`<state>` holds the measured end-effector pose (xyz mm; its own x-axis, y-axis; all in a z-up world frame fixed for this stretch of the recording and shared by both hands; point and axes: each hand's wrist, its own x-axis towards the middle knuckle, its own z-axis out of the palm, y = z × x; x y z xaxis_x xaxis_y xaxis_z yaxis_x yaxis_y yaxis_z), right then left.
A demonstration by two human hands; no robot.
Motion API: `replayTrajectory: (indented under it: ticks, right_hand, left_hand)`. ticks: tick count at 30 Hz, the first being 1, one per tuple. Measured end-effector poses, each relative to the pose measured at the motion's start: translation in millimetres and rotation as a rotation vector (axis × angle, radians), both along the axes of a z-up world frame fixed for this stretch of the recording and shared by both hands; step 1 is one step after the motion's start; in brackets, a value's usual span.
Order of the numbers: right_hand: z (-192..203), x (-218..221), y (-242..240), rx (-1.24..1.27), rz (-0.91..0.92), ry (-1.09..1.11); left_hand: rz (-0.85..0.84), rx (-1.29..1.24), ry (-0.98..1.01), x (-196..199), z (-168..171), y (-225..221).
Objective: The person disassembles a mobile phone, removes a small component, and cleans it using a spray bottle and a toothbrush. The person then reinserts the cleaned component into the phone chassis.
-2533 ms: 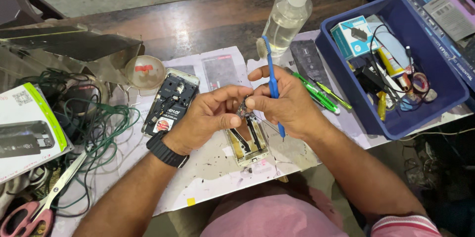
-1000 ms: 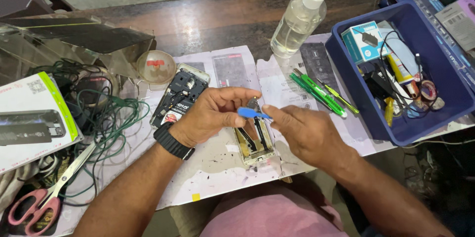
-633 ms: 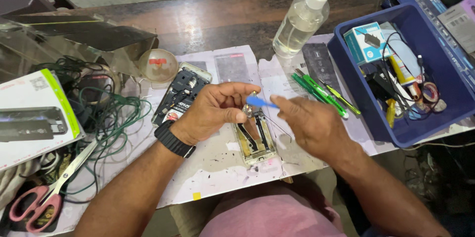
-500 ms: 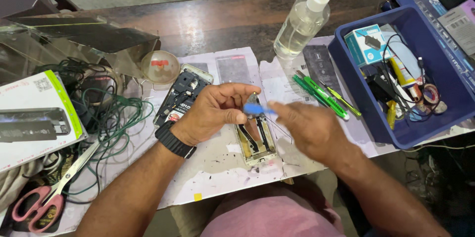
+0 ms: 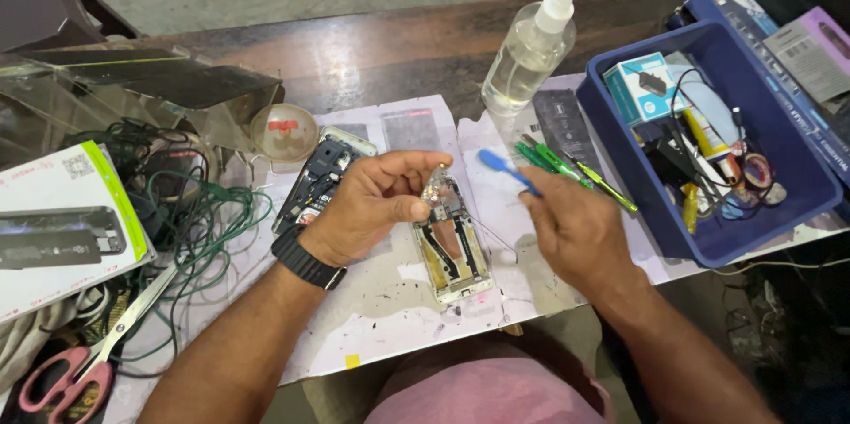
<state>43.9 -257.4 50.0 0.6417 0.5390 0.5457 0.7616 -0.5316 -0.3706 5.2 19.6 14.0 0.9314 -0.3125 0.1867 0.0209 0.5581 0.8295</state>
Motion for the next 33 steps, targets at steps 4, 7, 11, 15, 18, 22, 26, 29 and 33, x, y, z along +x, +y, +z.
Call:
replayTrajectory:
  ticks: [4,7,11,15,18,22,26,29,33]
  right_hand:
    - [-9,3,0,-0.273,-0.142,0.014]
    - [-4,12,2,-0.272,-0.120,-0.063]
    - [22,60,6,0.066,-0.084,-0.137]
    - [33,124,49,0.298,-0.079,-0.078]
    - [31,141,56,0.333,0.018,-0.052]
    - [27,111,43,0.742,0.587,0.468]
    - [12,61,31,0.960,1.048,1.230]
    - [14,44,34,0.912,1.141,1.377]
    - [36,28,23,0.647,0.981,1.156]
  left_hand:
    - [0.028,0.040,-0.016,1,-5,4]
    - [0.059,0.092,-0.017,4,-10,2]
    - [0.083,0.081,-0.013,6,-12,3]
    - [0.110,0.070,0.004,6,-13,5]
    - [0.127,0.058,-0.006,9,-12,7]
    - [0.178,-0.002,-0.048,11,-4,17]
    - [0.144,-0.027,-0.034,9,-7,20]
    - [0.102,-0.011,-0.052,7,-6,20]
    - [0.043,0.002,-0.061,3,-1,15]
